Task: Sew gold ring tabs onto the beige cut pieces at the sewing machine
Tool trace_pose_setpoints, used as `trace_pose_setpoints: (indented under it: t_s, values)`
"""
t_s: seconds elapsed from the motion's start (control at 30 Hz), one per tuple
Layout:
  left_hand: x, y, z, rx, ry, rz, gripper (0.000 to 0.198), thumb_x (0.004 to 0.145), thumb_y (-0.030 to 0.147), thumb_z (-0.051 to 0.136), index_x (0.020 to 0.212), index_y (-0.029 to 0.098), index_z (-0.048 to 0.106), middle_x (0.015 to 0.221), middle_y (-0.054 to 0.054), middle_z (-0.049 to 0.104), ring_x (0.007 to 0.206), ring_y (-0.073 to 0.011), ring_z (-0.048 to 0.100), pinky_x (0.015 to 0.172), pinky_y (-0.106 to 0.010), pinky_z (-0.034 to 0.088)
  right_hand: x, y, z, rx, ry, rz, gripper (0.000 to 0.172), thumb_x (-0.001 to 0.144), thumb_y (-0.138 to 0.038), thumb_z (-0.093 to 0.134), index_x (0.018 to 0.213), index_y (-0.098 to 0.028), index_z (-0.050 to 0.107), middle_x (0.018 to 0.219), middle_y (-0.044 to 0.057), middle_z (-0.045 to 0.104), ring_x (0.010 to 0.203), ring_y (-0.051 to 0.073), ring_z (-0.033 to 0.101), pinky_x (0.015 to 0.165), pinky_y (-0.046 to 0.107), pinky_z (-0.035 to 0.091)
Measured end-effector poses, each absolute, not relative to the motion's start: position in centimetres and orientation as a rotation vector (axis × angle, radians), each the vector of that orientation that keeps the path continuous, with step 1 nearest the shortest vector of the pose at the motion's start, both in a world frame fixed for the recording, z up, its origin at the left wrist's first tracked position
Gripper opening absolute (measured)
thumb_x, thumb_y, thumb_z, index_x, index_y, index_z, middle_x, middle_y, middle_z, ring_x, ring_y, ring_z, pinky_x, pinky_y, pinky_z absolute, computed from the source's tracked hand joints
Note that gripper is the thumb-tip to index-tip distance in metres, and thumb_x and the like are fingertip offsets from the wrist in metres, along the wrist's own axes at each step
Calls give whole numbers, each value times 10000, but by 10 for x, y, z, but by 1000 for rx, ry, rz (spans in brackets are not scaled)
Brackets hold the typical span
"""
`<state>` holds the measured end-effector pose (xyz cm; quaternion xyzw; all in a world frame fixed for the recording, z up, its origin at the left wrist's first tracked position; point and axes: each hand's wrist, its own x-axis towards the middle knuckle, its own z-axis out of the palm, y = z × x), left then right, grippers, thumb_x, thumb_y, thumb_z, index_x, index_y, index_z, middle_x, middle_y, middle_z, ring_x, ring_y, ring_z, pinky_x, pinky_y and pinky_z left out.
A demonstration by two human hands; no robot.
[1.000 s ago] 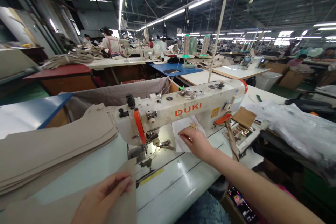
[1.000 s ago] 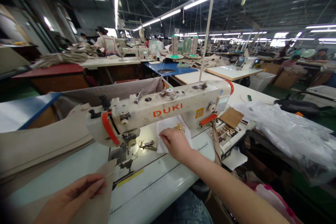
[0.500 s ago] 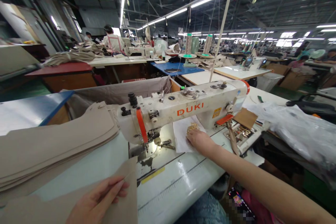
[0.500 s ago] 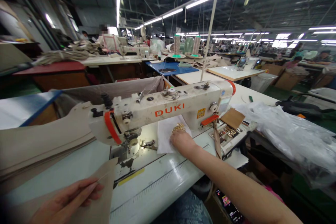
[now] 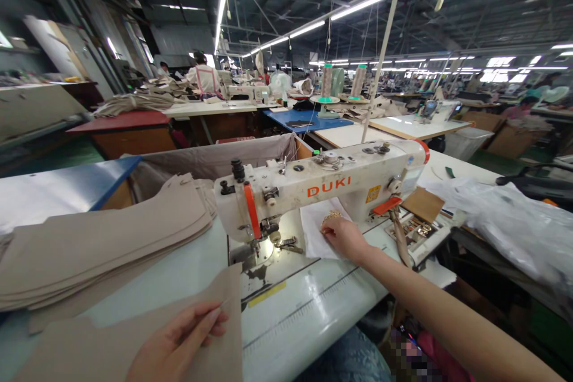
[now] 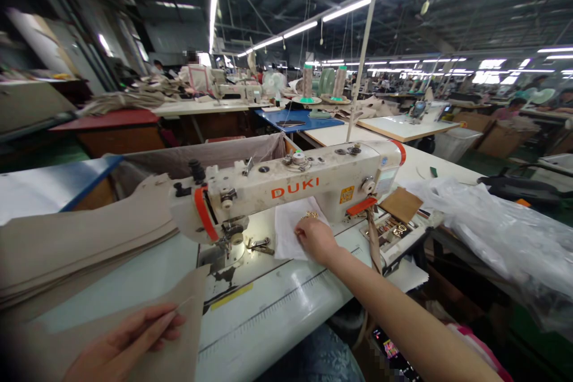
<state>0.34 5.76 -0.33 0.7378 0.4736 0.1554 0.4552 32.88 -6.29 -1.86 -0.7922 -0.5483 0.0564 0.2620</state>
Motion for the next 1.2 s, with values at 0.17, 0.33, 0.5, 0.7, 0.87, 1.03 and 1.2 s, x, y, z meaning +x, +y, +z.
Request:
trace_pose_setpoints:
  t_s: [0.17, 0.33, 0.5, 0.7, 0.87, 1.03, 1.2]
  values:
    - [-6, 60, -19, 1801, 1152, 411, 445, 616, 616, 575, 840, 248, 687, 759, -23, 755, 769, -272, 704, 774, -356, 560, 329, -67, -22, -1913, -1342, 239, 114, 748, -75, 542, 764, -168, 607, 769, 29, 647, 718, 150, 583, 692, 270, 456]
    - [-3, 48, -9, 1844, 1168, 434, 450, 592, 630, 574, 798, 252, 704, 748, -20, 749, 755, -271, 698, 760, -356, 565, 317, -78, -15, -1644, -1280, 391, 105, 807, -287, 591, 832, -186, 579, 770, 16, 655, 706, 132, 632, 661, 267, 513]
    - [12, 26, 15, 1917, 1061, 459, 364, 661, 569, 549, 787, 272, 718, 730, 1, 742, 742, -242, 693, 738, -307, 559, 287, -89, 3, -1268, -1076, 774, 221, 756, -355, 693, 824, -187, 567, 788, 19, 672, 782, 148, 668, 744, 297, 523]
    - [21, 7, 21, 1883, 956, 481, 264, 754, 449, 542, 829, 258, 708, 748, 4, 734, 738, -201, 689, 714, -263, 542, 246, -87, 17, -1145, -1069, 1009, 159, 770, -292, 691, 826, -179, 594, 785, 12, 675, 753, 122, 644, 732, 257, 495]
    - [20, 3, 22, 1828, 878, 491, 247, 798, 391, 530, 855, 218, 697, 757, -16, 724, 736, -186, 679, 718, -262, 527, 219, -79, 16, -1201, -1217, 1009, 113, 807, -266, 631, 880, -179, 634, 826, 25, 686, 777, 136, 638, 722, 257, 499]
    - [17, 5, 18, 1770, 879, 511, 244, 802, 369, 541, 857, 192, 700, 761, -28, 723, 734, -187, 669, 714, -263, 519, 200, -77, 17, -1375, -1410, 780, 139, 837, -200, 564, 913, -186, 681, 876, 37, 693, 796, 146, 622, 746, 257, 495]
    - [14, 7, 12, 1706, 881, 525, 259, 797, 344, 550, 908, 177, 713, 785, -38, 727, 744, -194, 662, 720, -270, 511, 193, -79, 19, -1452, -1558, 718, 223, 844, -155, 531, 1042, -187, 628, 832, 28, 670, 774, 151, 616, 727, 260, 477]
